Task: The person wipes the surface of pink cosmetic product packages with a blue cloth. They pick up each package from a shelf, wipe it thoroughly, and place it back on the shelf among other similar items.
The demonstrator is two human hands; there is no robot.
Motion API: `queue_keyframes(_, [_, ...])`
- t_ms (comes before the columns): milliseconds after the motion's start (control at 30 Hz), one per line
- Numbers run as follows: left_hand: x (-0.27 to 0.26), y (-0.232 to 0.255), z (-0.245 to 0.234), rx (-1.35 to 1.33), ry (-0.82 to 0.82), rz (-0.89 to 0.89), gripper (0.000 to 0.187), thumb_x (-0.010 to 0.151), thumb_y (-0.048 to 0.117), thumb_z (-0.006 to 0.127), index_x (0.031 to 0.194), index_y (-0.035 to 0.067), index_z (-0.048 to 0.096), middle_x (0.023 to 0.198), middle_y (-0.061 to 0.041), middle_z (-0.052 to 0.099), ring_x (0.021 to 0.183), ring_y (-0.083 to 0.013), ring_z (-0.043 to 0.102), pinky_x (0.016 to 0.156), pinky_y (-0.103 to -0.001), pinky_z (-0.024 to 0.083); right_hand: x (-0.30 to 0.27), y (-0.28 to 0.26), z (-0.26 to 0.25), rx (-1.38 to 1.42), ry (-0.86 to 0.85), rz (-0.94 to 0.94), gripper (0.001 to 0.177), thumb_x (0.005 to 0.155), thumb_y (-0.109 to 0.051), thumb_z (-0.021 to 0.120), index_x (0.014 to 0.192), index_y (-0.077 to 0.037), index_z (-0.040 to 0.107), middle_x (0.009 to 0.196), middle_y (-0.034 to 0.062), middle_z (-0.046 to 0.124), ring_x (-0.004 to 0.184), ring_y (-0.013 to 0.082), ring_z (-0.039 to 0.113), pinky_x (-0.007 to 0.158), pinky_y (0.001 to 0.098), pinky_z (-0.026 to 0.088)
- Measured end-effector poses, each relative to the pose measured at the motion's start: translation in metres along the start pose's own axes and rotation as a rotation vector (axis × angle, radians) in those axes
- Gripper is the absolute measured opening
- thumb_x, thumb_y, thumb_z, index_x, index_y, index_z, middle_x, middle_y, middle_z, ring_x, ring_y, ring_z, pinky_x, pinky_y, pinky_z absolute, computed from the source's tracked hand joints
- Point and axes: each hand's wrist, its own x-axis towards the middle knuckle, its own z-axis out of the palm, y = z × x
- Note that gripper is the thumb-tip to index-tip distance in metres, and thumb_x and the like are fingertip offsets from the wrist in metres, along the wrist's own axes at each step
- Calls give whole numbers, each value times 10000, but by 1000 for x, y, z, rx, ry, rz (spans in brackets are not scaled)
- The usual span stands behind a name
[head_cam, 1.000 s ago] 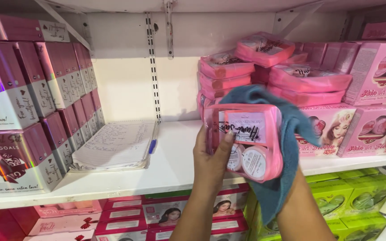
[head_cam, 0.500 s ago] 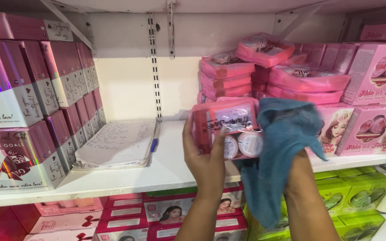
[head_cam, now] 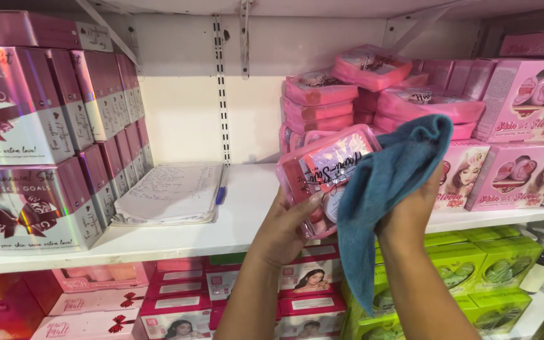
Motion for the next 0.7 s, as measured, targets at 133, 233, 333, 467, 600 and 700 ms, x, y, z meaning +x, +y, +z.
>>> queue_keyframes(133, [9,-19,-19,93,116,53,543,1033,98,691,1523,106,456,1237,-145,648,875,-173,531,660,-303,431,-45,-15,30,-627,-105,-515,563,1063,-143,705,1520,-51,390,1446,118,451,1437,266,486,1264,432,370])
queue_keyframes(233, [7,-12,-3,-55,170,217,526,959,116,665,1442,82,457,1283,-125,670,1111,-198,684,912,-356,599,-57,-21,50,-1023,-156,-691,768,862,-154,777,1517,-36,393,1484,147,398,1413,344,367,1248,471,272])
queue_keyframes(333, [3,-11,-5,-53,154,228,541,943,125,681,1428,94,443,1294,-108,657,1145,-201,663,921,-369,587,-42,-5,43,-929,-208,-602,803,864,-166,784,1550,-33,389,1489,166,411,1389,349,414,1217,428,332])
queue_keyframes(467, [-10,-2,-5,226,123,246,604,914,84,724,1441,107,428,1280,-99,658,1152,-185,657,958,-349,575,0,30,12,-1047,-324,-666,482,981,-154,675,1431,-54,535,1344,137,596,1237,273,584,1112,388,460])
queue_keyframes(600, [-18,7,-10,262,157,240,568,918,85,711,1406,74,421,1240,-103,667,1075,-170,689,886,-342,624,18,65,-12,-62,-312,176,365,1010,-220,601,1343,-73,630,1099,77,691,918,202,653,815,360,536])
queue_keyframes(700, [-28,31,0,197,180,179,539,894,104,675,1357,88,398,1162,-119,668,888,-196,715,669,-381,642,24,71,-6,-370,-348,-74,270,1027,-149,640,1277,-46,628,1116,65,665,949,161,653,839,311,571])
